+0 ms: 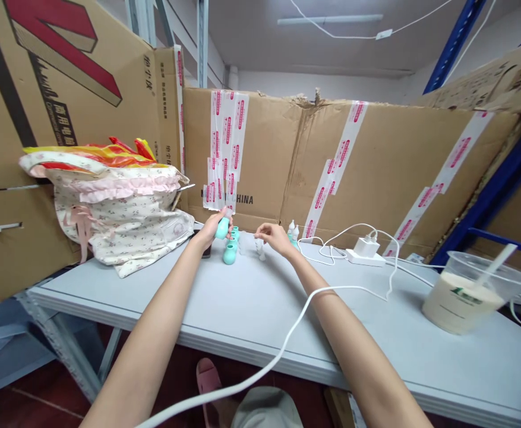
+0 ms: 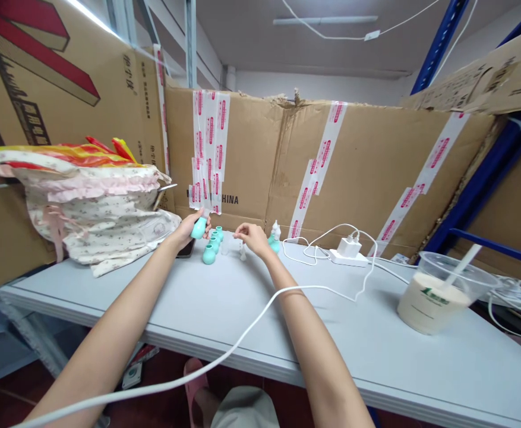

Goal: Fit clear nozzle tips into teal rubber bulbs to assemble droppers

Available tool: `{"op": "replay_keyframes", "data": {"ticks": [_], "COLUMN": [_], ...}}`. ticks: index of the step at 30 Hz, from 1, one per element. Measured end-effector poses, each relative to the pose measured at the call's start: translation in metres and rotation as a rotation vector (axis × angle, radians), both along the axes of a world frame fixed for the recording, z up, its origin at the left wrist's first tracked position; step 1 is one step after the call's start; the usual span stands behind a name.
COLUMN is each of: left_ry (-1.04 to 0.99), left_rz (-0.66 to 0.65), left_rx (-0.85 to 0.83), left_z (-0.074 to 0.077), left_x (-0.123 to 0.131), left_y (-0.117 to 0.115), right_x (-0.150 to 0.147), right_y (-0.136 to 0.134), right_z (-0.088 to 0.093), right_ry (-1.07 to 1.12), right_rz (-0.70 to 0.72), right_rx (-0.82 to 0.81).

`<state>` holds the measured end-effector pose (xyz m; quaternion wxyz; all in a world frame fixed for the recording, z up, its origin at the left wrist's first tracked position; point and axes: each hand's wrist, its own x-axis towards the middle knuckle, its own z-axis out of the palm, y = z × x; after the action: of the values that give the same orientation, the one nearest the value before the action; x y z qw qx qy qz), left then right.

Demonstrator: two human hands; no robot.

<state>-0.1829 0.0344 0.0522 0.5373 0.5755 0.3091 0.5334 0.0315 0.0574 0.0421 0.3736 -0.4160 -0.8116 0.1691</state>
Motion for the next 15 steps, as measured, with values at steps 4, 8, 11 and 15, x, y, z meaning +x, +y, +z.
{"op": "replay_keyframes", "data": {"ticks": [4,8,11,15], "left_ry": [-0.034,-0.045,-0.02,-0.001], "left_rz": [0.034,0.044,0.051,0.071], "left_rx": [-0.012,-0.027,-0.024,-0.034], "left_z": [0.001,0.001,0.001,0.002], "left_x": [-0.003,-0.004,-0.003,-0.002], "left_y": [0.001,0.001,0.0,-0.002], "right_x": [-0.016,-0.029,-0.032,-0.03], "right_y": [0.009,0.016,0.019,0.017], "right_z": [-0.001,0.001,-0.003,-0.01], "right_ry": [-0.604,-0.835,-0.85,-0.85], "right_rz": [-0.152,-0.211,-0.219,-0.246], "right_rx": [0.15,0.162,0.189,0.245]}}
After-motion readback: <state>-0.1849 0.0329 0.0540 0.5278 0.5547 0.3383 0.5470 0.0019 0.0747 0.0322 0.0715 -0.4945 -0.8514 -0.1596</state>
